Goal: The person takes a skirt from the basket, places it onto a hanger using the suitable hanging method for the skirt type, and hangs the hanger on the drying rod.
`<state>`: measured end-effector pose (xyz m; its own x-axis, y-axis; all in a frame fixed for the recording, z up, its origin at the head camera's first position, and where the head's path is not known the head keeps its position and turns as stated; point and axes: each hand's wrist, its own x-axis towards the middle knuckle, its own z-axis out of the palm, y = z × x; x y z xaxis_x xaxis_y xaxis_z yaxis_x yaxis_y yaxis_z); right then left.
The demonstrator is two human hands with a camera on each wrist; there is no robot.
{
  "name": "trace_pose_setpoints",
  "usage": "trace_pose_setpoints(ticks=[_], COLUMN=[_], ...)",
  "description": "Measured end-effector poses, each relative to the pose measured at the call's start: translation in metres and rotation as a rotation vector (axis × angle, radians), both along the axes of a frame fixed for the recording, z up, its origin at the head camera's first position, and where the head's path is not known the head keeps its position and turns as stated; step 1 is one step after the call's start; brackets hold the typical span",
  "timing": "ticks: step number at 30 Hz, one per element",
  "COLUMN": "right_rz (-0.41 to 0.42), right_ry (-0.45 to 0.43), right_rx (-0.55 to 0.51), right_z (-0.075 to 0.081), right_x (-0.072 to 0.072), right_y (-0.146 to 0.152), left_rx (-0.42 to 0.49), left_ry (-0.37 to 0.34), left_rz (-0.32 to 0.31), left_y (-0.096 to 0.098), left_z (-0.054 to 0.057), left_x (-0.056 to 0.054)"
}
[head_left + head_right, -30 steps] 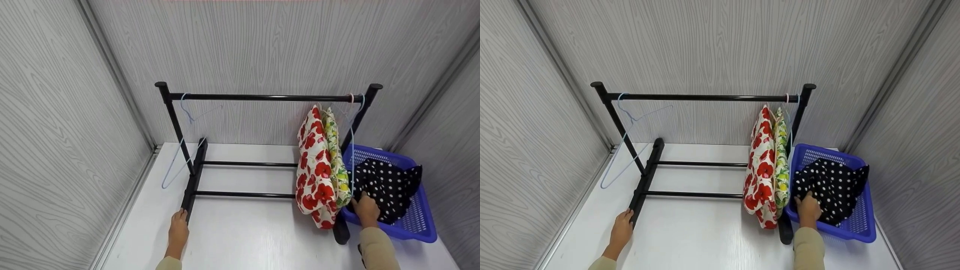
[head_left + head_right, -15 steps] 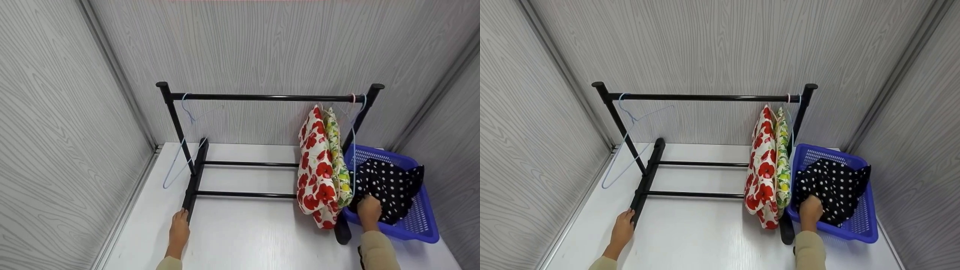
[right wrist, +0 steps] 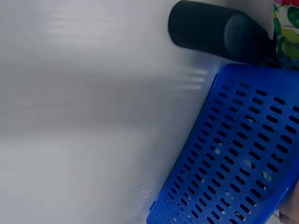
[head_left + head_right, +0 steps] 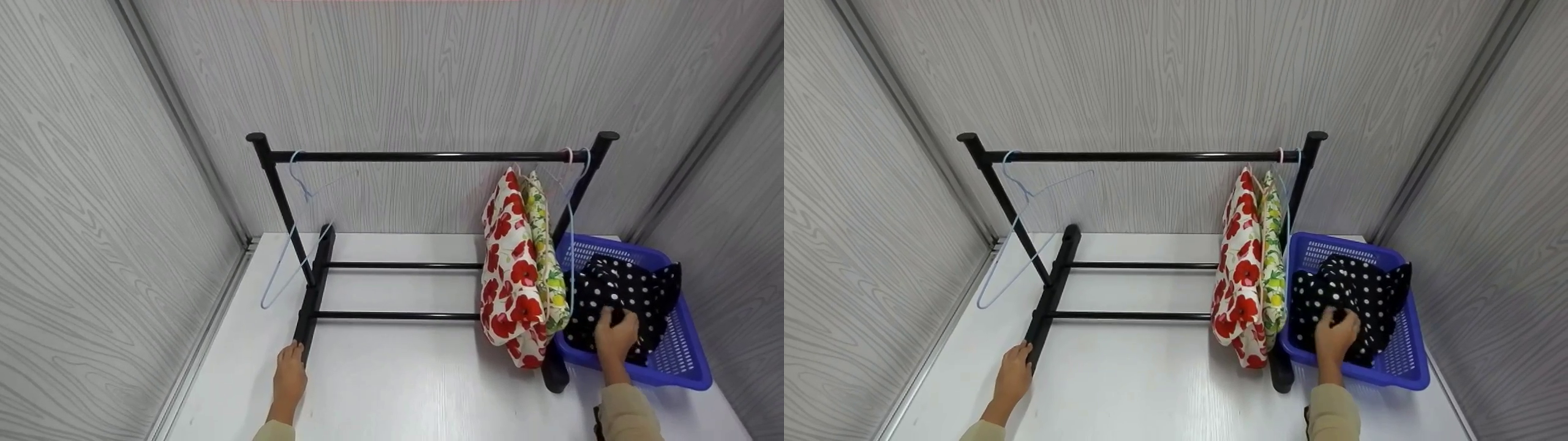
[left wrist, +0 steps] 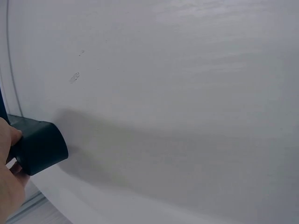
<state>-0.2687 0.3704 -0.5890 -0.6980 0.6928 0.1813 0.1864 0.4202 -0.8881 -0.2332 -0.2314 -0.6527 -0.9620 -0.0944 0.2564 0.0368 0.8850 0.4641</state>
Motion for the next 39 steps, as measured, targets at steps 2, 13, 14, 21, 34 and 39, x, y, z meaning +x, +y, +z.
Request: trace_pose_setpoints(ticks=[2,13,14,21,34,39], right_rz=[0.055,0.046,0.03,0.02,-0.039,-0.073], right_ry=[-0.044,-0.326,-0.347,-0.428,-0.073,0.062], right_rx=[0.021,0.375,0.384,0.157,0.038,0.081], right_z=[-0.001,-0.004,-0.004,0.007,0.015,0.031], right_x=[-0.001,0.002,0.002,0.002,0.012,0.015], right_y=[0.001,-0.003,-0.003,-0.001,0.018,0.02], left_rx=[0.015,0.008,0.002,-0.021,-0.003,0.013], left_ry=[0.001,0.0,0.006,0.017,0.057,0.08], left_rz=[0.007,0.011,0.009,0.003,0.001,0.006], left_y=[0.0,0.004,0.003,0.002,0.001,0.002], left_z=[0.001,0.0,-0.001,0.0,0.0,-0.001], left_x=[0.0,0.002,0.002,0.002,0.001,0.001])
